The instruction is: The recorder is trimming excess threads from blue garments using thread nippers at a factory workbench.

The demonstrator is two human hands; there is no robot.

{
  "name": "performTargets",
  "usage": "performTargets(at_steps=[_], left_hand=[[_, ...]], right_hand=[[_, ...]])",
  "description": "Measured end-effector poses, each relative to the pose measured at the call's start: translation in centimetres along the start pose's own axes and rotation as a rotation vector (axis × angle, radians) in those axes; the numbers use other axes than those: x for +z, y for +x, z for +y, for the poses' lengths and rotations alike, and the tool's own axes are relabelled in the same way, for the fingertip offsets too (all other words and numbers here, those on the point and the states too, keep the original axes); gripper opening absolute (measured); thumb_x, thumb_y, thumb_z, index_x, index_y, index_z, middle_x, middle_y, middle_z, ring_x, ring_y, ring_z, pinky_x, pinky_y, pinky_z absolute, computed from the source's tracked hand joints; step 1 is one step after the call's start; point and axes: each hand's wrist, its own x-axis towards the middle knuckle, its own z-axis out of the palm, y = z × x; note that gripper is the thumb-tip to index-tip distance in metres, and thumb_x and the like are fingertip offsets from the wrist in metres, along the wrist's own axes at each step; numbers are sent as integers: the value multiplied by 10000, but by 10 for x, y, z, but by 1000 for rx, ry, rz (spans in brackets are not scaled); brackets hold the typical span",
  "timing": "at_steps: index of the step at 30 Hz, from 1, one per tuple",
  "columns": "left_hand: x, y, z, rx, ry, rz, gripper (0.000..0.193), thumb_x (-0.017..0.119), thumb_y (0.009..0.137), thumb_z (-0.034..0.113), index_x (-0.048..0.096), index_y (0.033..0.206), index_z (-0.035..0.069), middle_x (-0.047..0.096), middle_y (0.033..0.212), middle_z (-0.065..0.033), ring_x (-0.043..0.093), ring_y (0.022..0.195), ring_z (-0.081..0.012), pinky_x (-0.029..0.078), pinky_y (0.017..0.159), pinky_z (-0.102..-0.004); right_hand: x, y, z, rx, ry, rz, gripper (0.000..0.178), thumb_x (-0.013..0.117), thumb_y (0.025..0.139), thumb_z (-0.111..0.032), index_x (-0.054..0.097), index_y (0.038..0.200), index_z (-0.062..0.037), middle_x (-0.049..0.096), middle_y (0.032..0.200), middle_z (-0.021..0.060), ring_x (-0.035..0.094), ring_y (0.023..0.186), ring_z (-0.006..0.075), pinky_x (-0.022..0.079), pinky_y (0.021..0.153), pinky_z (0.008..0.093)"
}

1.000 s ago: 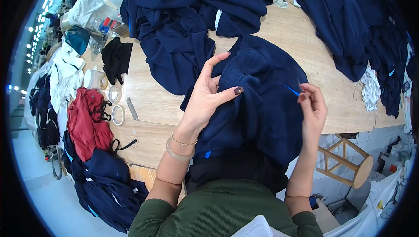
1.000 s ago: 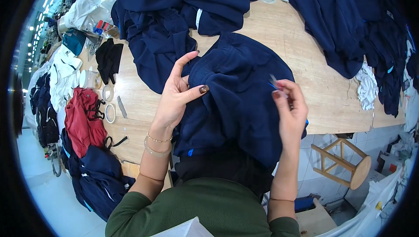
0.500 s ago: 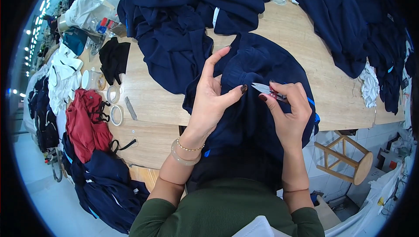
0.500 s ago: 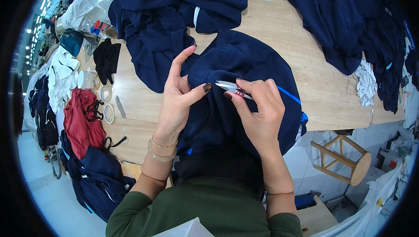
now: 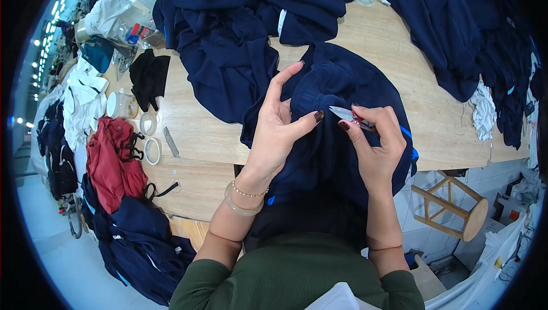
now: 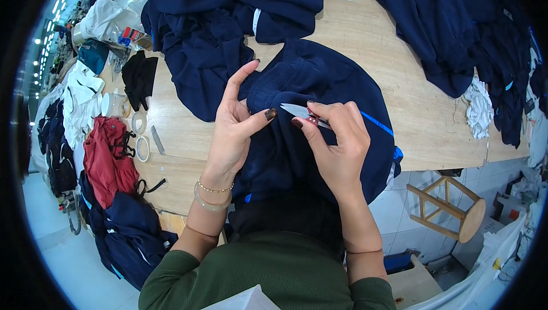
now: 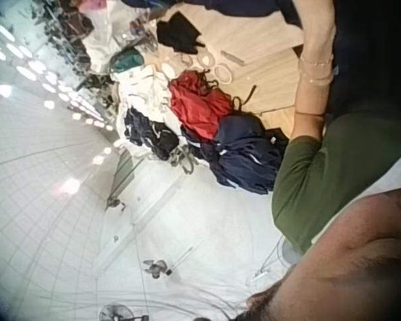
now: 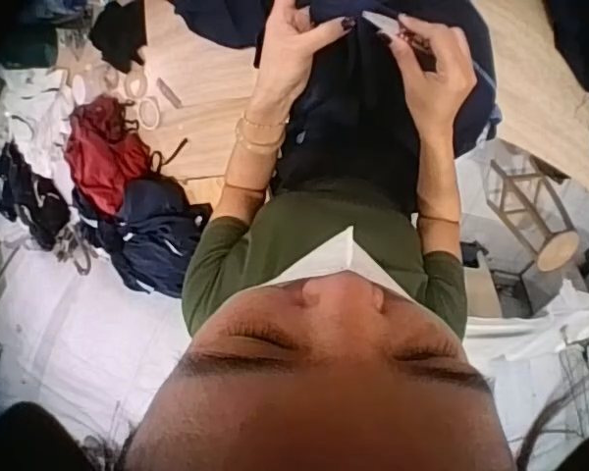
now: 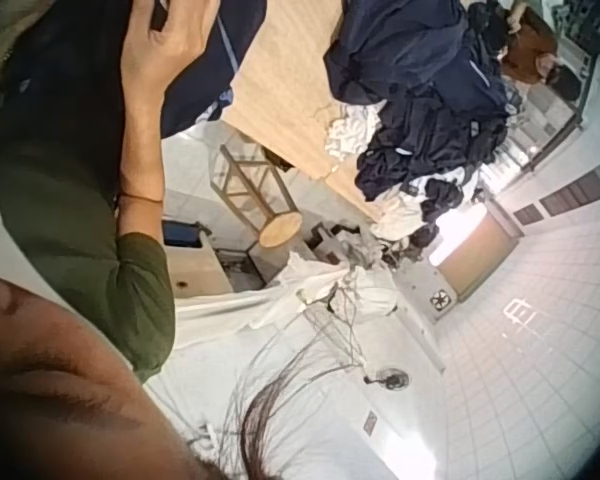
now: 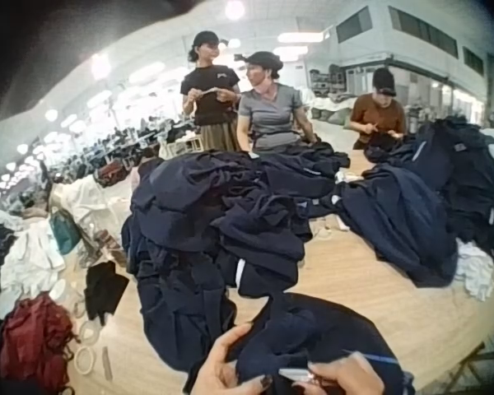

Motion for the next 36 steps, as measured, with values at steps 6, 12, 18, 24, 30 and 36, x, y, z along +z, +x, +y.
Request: performTargets(at_steps=[6, 12, 18, 24, 30, 36], left_hand=[[9, 2, 0, 2, 56, 91, 758, 666, 807, -99, 341, 1481, 22, 506, 722, 68, 473, 637, 27, 440, 652, -114], [10, 1, -3, 7, 12, 28, 761, 660, 823, -87, 326, 1492, 55, 594, 803, -6, 580, 786, -38, 495, 766, -195], [-55, 10, -10, 144, 954, 45, 403, 661, 894, 94, 568, 1285, 64, 688, 926, -129, 668, 857, -196, 509, 759, -286], [-131, 18, 9, 238, 1057, 149, 109, 616, 918, 50, 661, 1000, -5, 649, 846, -75, 620, 754, -150, 475, 684, -251], [-158, 46, 15, 244, 949, 83, 108, 612, 919, 41, 659, 990, -25, 677, 898, -60, 628, 796, -121, 489, 730, -243], [-124, 57, 24, 193, 964, -248, 487, 413, 668, -185, 668, 1036, 8, 677, 1049, -96, 639, 1015, -221, 491, 931, -312]], right_hand=[[2, -1, 3, -16, 1, -10, 237, 833, 715, -50, 705, 908, 0, 691, 818, 88, 577, 704, 200, 454, 593, 273], [1, -2, 4, 31, 18, 13, 217, 822, 728, -28, 697, 902, 6, 683, 819, 97, 583, 712, 200, 467, 610, 266], [-7, -1, 16, 334, 182, 194, 275, 743, 874, -121, 567, 1062, -25, 559, 869, 22, 508, 744, 81, 425, 678, 199], [4, -14, 5, 639, 383, -338, 253, 605, 962, -146, 570, 766, 10, 508, 679, 27, 457, 614, 98, 387, 601, 241], [115, -48, -48, -171, -264, -617, 329, 614, 794, -84, 592, 1106, 18, 663, 1011, 148, 565, 1115, 273, 395, 970, 435], [78, -29, -55, -45, -205, -1048, 232, 577, 835, -43, 616, 1063, -32, 674, 738, 106, 624, 683, 256, 385, 855, 386]])
